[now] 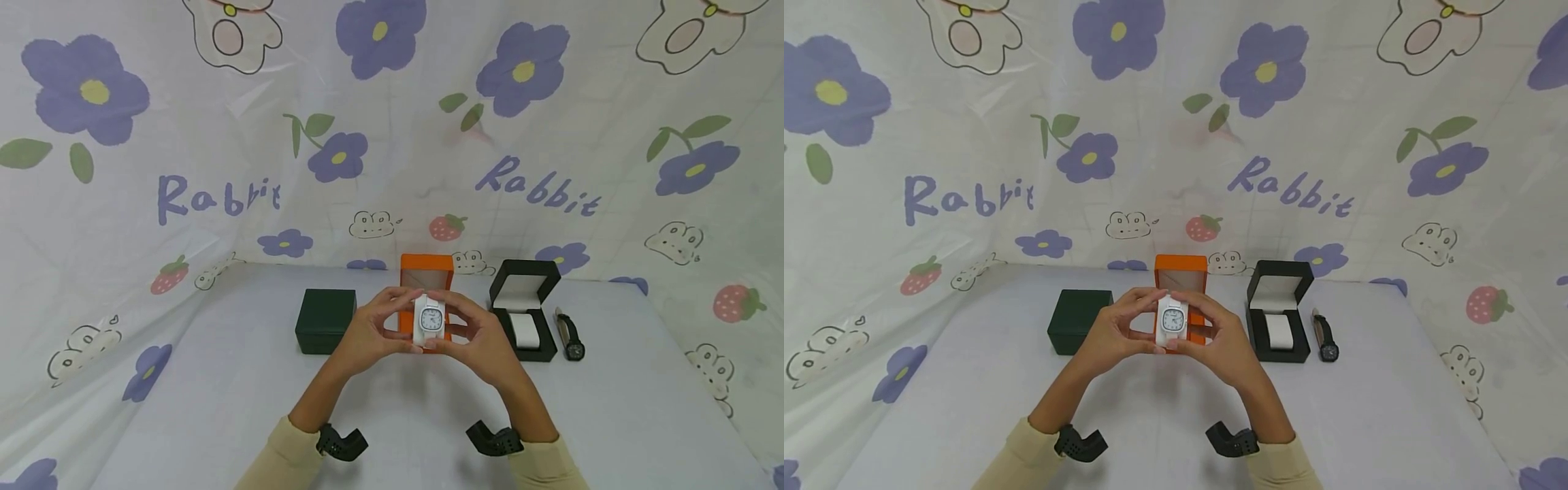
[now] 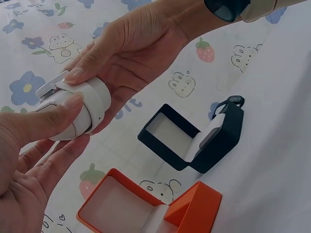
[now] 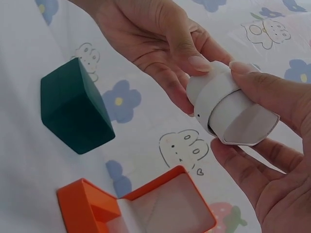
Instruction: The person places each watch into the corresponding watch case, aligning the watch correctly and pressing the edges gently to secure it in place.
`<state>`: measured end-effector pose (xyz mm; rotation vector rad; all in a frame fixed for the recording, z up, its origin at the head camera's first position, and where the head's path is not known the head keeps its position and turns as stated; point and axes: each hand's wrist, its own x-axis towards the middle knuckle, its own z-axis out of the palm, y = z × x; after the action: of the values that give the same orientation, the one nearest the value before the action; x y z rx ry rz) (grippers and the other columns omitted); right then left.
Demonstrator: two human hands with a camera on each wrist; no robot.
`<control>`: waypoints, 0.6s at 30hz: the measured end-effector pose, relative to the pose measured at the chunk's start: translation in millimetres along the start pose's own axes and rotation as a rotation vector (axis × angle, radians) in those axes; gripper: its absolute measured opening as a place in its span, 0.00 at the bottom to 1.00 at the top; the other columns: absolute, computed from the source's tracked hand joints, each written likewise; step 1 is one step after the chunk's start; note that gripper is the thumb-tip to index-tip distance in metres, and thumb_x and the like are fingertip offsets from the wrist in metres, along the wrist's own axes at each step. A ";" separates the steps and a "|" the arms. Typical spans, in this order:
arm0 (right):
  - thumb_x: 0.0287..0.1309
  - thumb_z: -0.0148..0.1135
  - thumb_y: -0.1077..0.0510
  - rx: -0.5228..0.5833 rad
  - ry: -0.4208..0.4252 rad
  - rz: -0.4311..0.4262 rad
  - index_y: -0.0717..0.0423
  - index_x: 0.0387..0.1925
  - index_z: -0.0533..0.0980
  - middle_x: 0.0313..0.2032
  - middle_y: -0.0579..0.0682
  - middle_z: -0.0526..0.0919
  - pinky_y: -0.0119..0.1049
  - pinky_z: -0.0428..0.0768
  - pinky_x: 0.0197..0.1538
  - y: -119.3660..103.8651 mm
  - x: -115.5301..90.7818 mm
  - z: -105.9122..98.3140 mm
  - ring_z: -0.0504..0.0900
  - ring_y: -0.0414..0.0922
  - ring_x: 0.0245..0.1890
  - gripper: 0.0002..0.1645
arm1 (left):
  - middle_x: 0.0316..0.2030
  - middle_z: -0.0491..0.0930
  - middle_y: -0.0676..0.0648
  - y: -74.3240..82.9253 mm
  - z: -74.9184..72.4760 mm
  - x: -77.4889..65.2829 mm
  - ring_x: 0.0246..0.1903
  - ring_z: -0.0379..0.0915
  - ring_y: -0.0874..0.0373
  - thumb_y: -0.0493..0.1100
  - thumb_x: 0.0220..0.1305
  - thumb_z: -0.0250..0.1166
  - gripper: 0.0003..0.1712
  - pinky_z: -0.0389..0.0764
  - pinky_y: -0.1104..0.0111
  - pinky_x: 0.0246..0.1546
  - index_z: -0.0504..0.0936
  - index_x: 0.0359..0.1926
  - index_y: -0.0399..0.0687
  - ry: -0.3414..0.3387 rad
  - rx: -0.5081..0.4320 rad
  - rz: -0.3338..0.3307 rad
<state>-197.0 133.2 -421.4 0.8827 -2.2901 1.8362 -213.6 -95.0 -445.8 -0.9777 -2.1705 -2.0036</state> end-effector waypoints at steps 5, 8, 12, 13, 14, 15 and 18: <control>0.50 0.79 0.64 -0.032 -0.007 0.009 0.43 0.69 0.72 0.64 0.45 0.76 0.38 0.83 0.58 0.5 -0.3 -1.3 0.76 0.50 0.60 0.45 | 0.64 0.70 0.50 -1.0 -0.6 1.5 0.63 0.73 0.47 0.31 0.51 0.79 0.48 0.88 0.58 0.43 0.72 0.72 0.56 -0.010 -0.012 -0.001; 0.50 0.80 0.63 -0.079 -0.015 0.010 0.42 0.73 0.68 0.68 0.45 0.72 0.41 0.81 0.60 0.5 -0.7 -3.3 0.74 0.50 0.64 0.50 | 0.63 0.71 0.51 -0.6 -0.8 2.4 0.61 0.74 0.48 0.33 0.52 0.79 0.47 0.88 0.58 0.43 0.73 0.72 0.59 -0.001 -0.010 -0.011; 0.49 0.80 0.63 -0.133 -0.018 0.007 0.40 0.77 0.61 0.71 0.47 0.69 0.43 0.79 0.62 -1.2 -1.3 -6.4 0.72 0.51 0.67 0.57 | 0.63 0.71 0.52 0.7 -1.7 2.8 0.59 0.76 0.48 0.36 0.54 0.79 0.45 0.88 0.58 0.42 0.73 0.72 0.60 0.024 0.004 -0.032; 0.49 0.80 0.64 -0.141 -0.017 0.006 0.41 0.77 0.61 0.71 0.48 0.69 0.44 0.79 0.62 -1.4 -1.3 -7.0 0.72 0.50 0.67 0.57 | 0.63 0.71 0.52 1.0 -1.8 2.7 0.58 0.76 0.47 0.36 0.54 0.79 0.45 0.88 0.58 0.42 0.73 0.72 0.59 0.030 0.007 -0.037; 0.49 0.80 0.64 -0.147 -0.017 0.006 0.41 0.76 0.62 0.70 0.48 0.70 0.43 0.79 0.62 -1.5 -1.2 -7.4 0.72 0.50 0.66 0.56 | 0.64 0.71 0.52 1.2 -2.1 2.7 0.58 0.76 0.47 0.36 0.54 0.79 0.45 0.88 0.58 0.42 0.73 0.72 0.58 0.035 0.009 -0.041; 0.48 0.80 0.64 -0.152 -0.017 0.005 0.42 0.76 0.63 0.70 0.48 0.70 0.43 0.79 0.62 -1.3 -1.0 -7.7 0.73 0.49 0.66 0.55 | 0.64 0.71 0.52 1.0 -2.5 2.6 0.58 0.76 0.47 0.36 0.54 0.79 0.45 0.88 0.59 0.42 0.73 0.72 0.57 0.036 0.009 -0.043; 0.48 0.80 0.64 -0.161 -0.022 0.003 0.46 0.73 0.66 0.69 0.47 0.71 0.41 0.80 0.61 -0.8 -0.5 -8.4 0.74 0.49 0.65 0.52 | 0.65 0.70 0.52 0.6 -2.8 2.4 0.59 0.76 0.47 0.35 0.54 0.79 0.45 0.88 0.59 0.43 0.73 0.72 0.58 0.032 0.004 -0.051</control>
<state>-198.6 141.0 -418.6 0.8790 -2.4119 1.6233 -216.3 -96.6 -443.8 -0.8926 -2.2043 -2.0216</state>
